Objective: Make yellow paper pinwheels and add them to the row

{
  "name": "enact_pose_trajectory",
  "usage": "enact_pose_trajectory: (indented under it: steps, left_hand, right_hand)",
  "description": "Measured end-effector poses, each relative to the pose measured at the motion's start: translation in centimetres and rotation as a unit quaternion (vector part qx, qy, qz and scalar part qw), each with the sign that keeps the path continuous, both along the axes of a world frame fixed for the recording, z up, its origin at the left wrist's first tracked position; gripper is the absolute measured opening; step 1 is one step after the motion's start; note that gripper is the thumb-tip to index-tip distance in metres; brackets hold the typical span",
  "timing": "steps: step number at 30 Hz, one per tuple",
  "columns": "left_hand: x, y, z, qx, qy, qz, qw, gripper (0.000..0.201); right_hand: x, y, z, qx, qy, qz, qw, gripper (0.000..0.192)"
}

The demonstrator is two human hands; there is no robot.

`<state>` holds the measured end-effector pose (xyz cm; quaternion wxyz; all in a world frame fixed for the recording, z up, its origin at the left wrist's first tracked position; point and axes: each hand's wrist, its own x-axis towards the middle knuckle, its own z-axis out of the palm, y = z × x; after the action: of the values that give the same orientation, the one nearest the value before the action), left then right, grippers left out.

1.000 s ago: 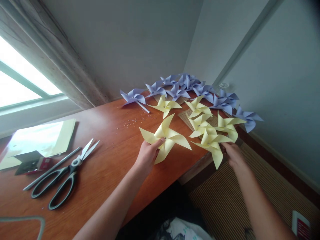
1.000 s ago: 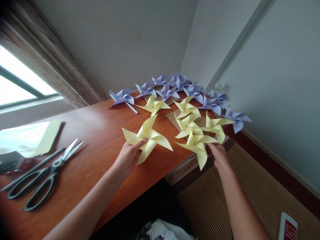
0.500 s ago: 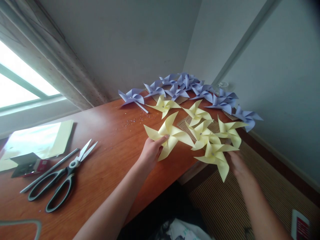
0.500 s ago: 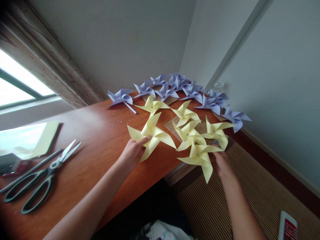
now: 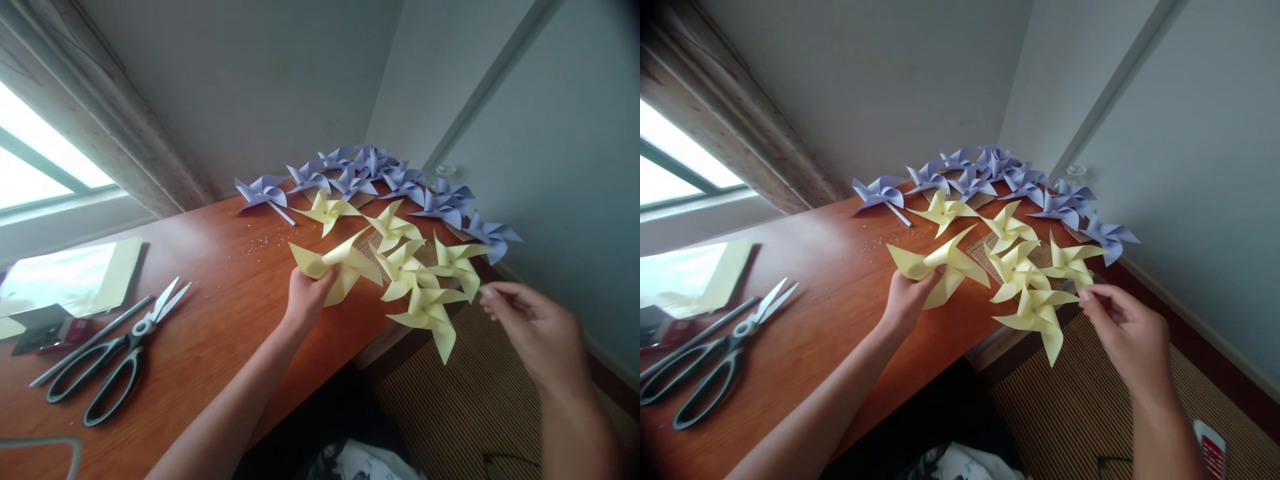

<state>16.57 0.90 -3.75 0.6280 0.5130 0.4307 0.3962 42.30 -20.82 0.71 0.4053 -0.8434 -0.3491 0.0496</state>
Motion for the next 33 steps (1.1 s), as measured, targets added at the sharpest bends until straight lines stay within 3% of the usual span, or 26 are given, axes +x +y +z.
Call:
enact_pose_trajectory:
  steps: [4, 6, 8, 10, 12, 14, 17, 21, 33]
  left_hand:
    - [0.2, -0.8, 0.7, 0.089, 0.024, -0.017, 0.996, 0.019]
    - [-0.1, -1.1, 0.7, 0.127, 0.036, -0.031, 0.991, 0.015]
    - [-0.4, -1.3, 0.7, 0.16, 0.048, -0.044, 0.985, 0.01]
    - [-0.7, -1.4, 0.6, 0.19, 0.06, -0.055, 0.978, 0.008]
    - [-0.7, -1.6, 0.6, 0.215, 0.068, -0.064, 0.972, 0.007]
    - [-0.7, -1.7, 0.5, 0.243, 0.077, -0.079, 0.964, 0.009]
    - [-0.6, -1.6, 0.2, 0.292, 0.099, -0.112, 0.945, 0.012]
    - [-0.4, -1.4, -0.3, 0.322, 0.113, -0.124, 0.932, 0.012]
    - [0.8, -1.0, -1.2, 0.336, 0.108, -0.115, 0.929, 0.018]
  right_hand:
    - [-3.4, 7.2, 3.1, -0.013, -0.077, 0.213, 0.974, 0.016]
    - [-3.4, 11.1, 3.6, -0.017, -0.121, 0.271, 0.955, 0.016]
    - [-2.8, 14.9, 3.4, -0.067, -0.167, 0.33, 0.927, 0.016]
    - [-2.2, 18.4, 2.7, -0.136, -0.209, 0.414, 0.875, 0.017]
    - [-2.0, 21.4, 1.9, -0.222, -0.241, 0.505, 0.799, 0.024]
    - [-2.1, 23.7, 1.3, -0.253, -0.242, 0.552, 0.757, 0.025]
    - [-2.3, 25.7, 0.7, -0.277, -0.242, 0.587, 0.721, 0.022]
    - [-2.2, 26.6, 0.7, -0.299, -0.244, 0.605, 0.697, 0.019]
    - [-1.5, 26.3, 1.7, -0.312, -0.232, 0.597, 0.702, 0.019]
